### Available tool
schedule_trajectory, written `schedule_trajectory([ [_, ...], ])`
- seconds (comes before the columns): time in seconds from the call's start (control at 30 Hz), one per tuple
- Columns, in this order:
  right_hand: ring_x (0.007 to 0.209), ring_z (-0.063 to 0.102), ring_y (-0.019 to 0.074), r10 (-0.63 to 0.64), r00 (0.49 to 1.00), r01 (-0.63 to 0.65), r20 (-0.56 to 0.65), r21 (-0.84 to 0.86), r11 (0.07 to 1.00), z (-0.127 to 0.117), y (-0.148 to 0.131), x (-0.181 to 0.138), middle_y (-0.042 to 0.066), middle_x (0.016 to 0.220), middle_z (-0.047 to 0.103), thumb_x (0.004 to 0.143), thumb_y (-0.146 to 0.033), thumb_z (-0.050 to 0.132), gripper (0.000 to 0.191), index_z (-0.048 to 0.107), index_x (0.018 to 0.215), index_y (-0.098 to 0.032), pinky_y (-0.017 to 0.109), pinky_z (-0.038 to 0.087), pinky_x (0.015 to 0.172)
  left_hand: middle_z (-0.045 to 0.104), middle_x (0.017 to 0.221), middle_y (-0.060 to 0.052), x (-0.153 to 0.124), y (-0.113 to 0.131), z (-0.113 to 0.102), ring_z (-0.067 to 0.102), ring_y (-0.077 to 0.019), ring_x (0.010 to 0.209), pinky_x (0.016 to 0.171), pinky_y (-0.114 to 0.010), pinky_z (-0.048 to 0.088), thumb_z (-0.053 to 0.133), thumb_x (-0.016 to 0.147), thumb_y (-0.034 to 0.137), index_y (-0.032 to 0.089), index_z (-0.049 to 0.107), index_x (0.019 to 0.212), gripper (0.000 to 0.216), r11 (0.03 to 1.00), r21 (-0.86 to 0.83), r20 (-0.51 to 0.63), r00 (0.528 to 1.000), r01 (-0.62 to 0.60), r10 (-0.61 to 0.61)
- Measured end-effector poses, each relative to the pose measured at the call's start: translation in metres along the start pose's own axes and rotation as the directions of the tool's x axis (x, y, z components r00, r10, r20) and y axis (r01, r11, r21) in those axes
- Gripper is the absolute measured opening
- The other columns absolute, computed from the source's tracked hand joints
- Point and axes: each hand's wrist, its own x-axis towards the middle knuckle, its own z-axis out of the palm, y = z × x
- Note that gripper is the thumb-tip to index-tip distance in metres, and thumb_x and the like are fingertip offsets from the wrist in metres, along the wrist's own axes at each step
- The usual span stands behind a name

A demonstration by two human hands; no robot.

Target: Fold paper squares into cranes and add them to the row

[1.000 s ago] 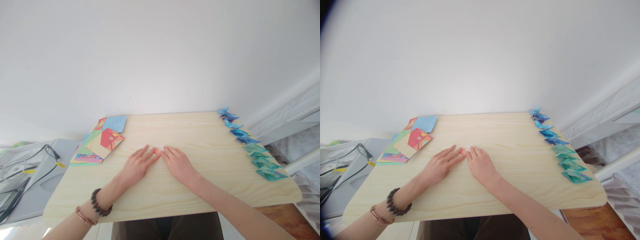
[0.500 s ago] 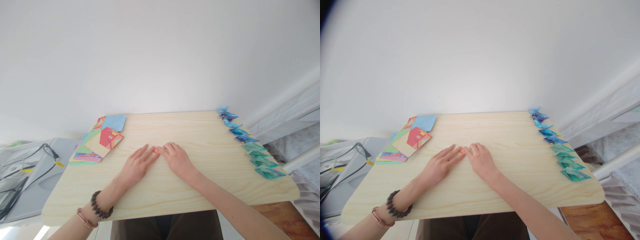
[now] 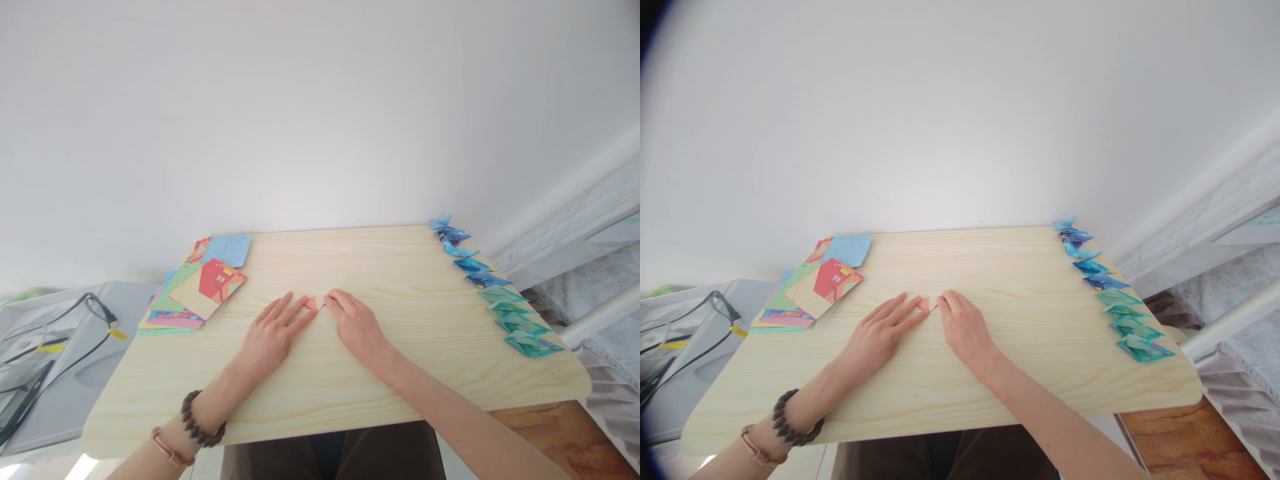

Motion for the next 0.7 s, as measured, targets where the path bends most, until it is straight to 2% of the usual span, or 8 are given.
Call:
schedule_trajectory([
  [0.1,0.1,0.055,0.0169,0.022,1.0,-0.021,-0.018,0.013,1.0,0.002,-0.001,0.0,0.01,0.104,0.059,0.085,-0.003,0.038,0.032,0.057,0.109,-0.014,0.03,0.048,0.087,0.042,0.137,-0.005,0.004,-0.001,-0.003,0.033,-0.0265,0.129,0.101,-0.046,0.036,0.04,0.073,-0.002,0.027,0.042,0.132,0.066,1.0,-0.021,-0.019,1.0,-0.014,0.013],
  [0.23,0.106,0.052,0.0176,0.008,0.998,-0.001,-0.06,0.117,0.993,-0.001,0.003,0.003,0.01,0.113,0.058,0.082,-0.005,0.042,0.035,0.057,0.111,-0.016,0.034,0.045,0.093,0.055,0.118,-0.007,0.018,-0.005,-0.011,0.047,-0.0218,0.114,0.095,-0.041,0.043,0.042,0.083,0.006,0.027,0.051,0.123,0.046,0.991,-0.127,-0.067,0.997,-0.035,0.027],
  [0.4,0.107,0.05,0.0181,-0.049,0.997,0.065,-0.067,0.256,0.964,0.0,0.019,0.022,0.007,0.113,0.059,0.083,-0.018,0.051,0.031,0.055,0.114,-0.019,0.037,0.043,0.093,0.061,0.105,-0.006,0.031,-0.013,-0.012,0.054,-0.0179,0.1,0.087,-0.036,0.048,0.04,0.09,0.017,0.024,0.052,0.12,0.033,0.966,-0.257,-0.123,0.992,-0.018,-0.015],
  [0.57,0.101,0.054,0.0165,-0.068,0.994,0.091,-0.084,0.324,0.941,0.01,0.029,0.049,0.006,0.105,0.061,0.084,-0.027,0.054,0.024,0.06,0.106,-0.02,0.033,0.045,0.089,0.063,0.103,-0.009,0.036,-0.032,0.005,0.059,-0.0184,0.095,0.082,-0.035,0.051,0.035,0.092,0.021,0.02,0.052,0.118,0.031,0.913,-0.388,-0.206,0.955,0.122,-0.215],
  [0.7,0.094,0.056,0.0141,-0.03,0.991,0.081,-0.132,0.403,0.911,0.013,0.03,0.055,0.005,0.1,0.061,0.089,-0.027,0.047,0.019,0.063,0.096,-0.02,0.029,0.045,0.086,0.066,0.099,-0.008,0.049,-0.039,0.012,0.062,-0.0181,0.092,0.083,-0.036,0.05,0.034,0.093,0.028,0.019,0.052,0.117,0.031,0.789,-0.579,-0.188,0.908,0.206,-0.375],
])
